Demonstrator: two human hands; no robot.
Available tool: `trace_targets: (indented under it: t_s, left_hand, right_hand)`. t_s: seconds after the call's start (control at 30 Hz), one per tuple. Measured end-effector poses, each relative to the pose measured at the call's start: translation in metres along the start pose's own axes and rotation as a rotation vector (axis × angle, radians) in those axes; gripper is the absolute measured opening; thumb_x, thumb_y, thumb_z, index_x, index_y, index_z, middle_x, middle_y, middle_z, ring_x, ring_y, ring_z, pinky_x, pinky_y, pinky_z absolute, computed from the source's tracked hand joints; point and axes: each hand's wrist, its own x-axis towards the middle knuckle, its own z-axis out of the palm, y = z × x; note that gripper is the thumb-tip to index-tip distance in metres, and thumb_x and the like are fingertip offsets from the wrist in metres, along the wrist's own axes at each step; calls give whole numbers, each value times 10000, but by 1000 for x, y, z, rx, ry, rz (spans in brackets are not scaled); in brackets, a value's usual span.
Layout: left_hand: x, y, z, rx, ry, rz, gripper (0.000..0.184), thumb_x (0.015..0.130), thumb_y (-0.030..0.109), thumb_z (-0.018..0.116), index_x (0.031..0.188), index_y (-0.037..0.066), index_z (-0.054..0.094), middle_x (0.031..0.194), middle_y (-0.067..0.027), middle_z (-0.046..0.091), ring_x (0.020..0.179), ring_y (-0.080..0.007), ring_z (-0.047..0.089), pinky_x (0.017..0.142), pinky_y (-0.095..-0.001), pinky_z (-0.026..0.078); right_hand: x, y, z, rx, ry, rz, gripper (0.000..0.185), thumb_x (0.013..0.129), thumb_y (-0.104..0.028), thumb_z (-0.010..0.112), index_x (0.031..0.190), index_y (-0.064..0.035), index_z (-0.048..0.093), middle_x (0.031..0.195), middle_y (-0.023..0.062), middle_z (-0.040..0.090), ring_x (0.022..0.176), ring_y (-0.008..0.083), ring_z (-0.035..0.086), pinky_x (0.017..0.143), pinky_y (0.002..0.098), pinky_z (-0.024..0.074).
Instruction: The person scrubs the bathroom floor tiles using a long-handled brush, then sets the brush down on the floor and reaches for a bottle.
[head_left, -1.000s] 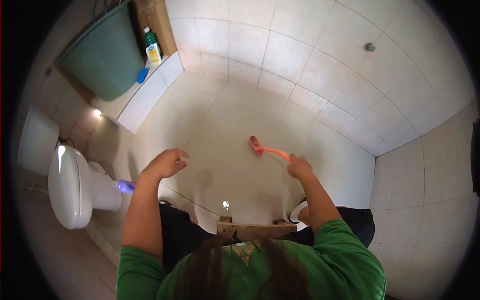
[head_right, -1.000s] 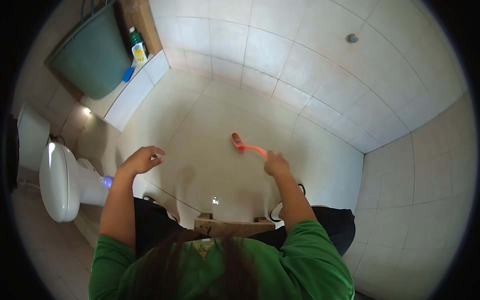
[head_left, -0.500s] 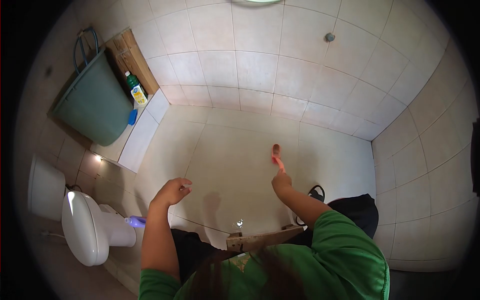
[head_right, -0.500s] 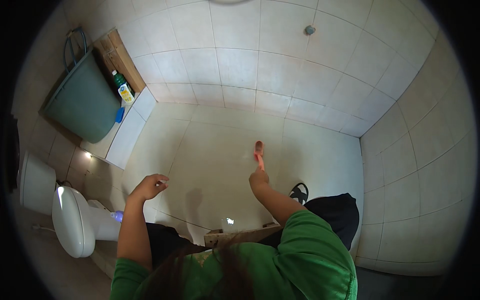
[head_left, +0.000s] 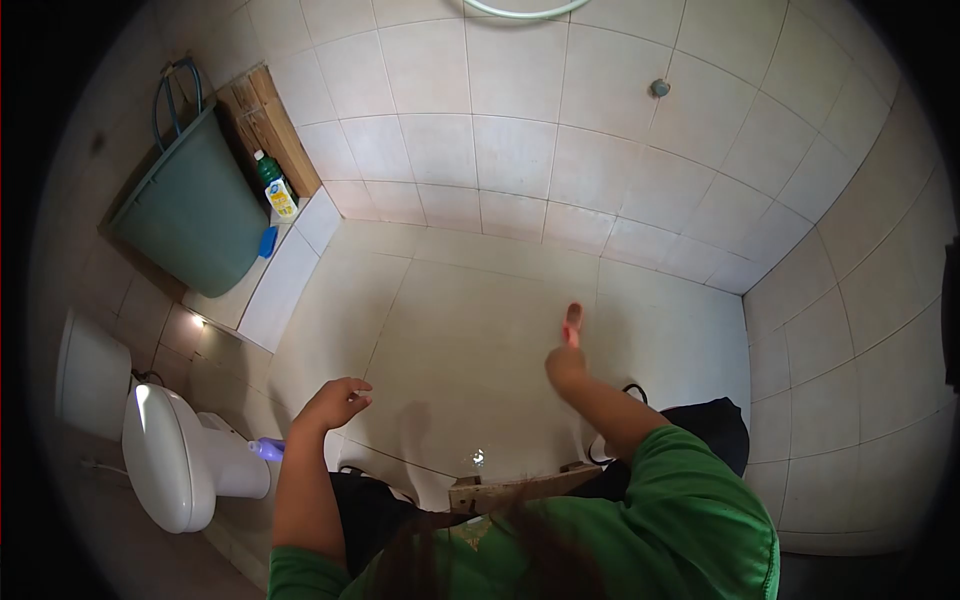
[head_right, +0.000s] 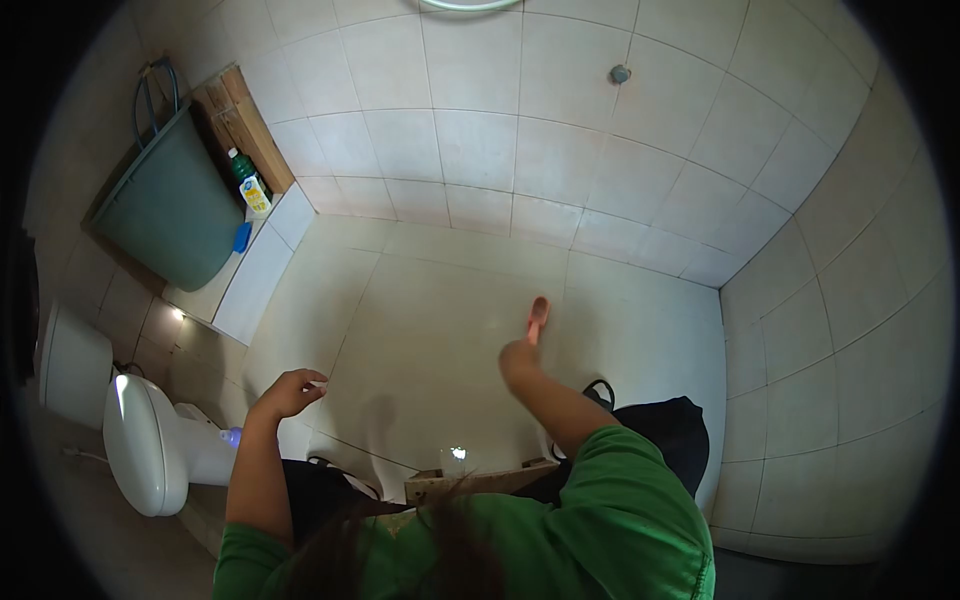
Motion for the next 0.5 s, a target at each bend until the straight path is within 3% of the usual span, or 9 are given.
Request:
trace_targets:
  t_s: [0.03,0.13,0.23,0.33,0.4,0.5]
  left_hand:
    - [0,-2,1,2,-8,-1,306,801,207,598,1057,39,593,993,-163,613,885,-252,604,794,-341,467]
    - [-2,-10,-2,16,11,3,306,801,206,599,1056,36,593,998,-163,612,878,-250,605,794,-339,467]
    - [-4,-13,-5,-31,46,4,308,799,205,601,1056,36,593,1006,-160,611,875,-251,606,793,-337,467]
    - [-6,-8,-6,-8,54,15,304,799,206,600,1051,36,595,1008,-158,610,872,-250,607,792,-338,466]
    - [-7,-7,-5,-7,42,11,301,799,208,599,1047,36,597,1007,-156,610,874,-250,606,794,-339,464]
    - [-8,-8,-3,3,17,-12,298,800,211,599,1042,37,600,1001,-155,610,876,-248,604,796,-341,462]
  right_hand:
    - [-4,-15,-16,-66,-48,-56,293,779,-325,588,913,-82,684,971,118,646,891,276,610,832,380,421]
    - [-16,-73,-24,158,-143,-70,484,778,-505,501,936,-85,681,1014,107,637,943,267,598,921,463,332]
    - [-13,-73,-20,202,-140,-10,530,790,-544,448,928,-90,684,1019,99,637,967,250,590,946,445,311]
    - [23,-1,16,-199,-39,76,510,790,-545,466,920,-104,686,1023,71,638,959,228,588,918,366,356]
    - [29,23,29,-132,-4,108,552,756,-593,485,902,-101,690,996,76,643,930,217,593,869,354,384]
    - [36,-25,28,-8,-89,67,620,704,-665,513,874,-97,694,955,84,651,887,201,600,795,336,426]
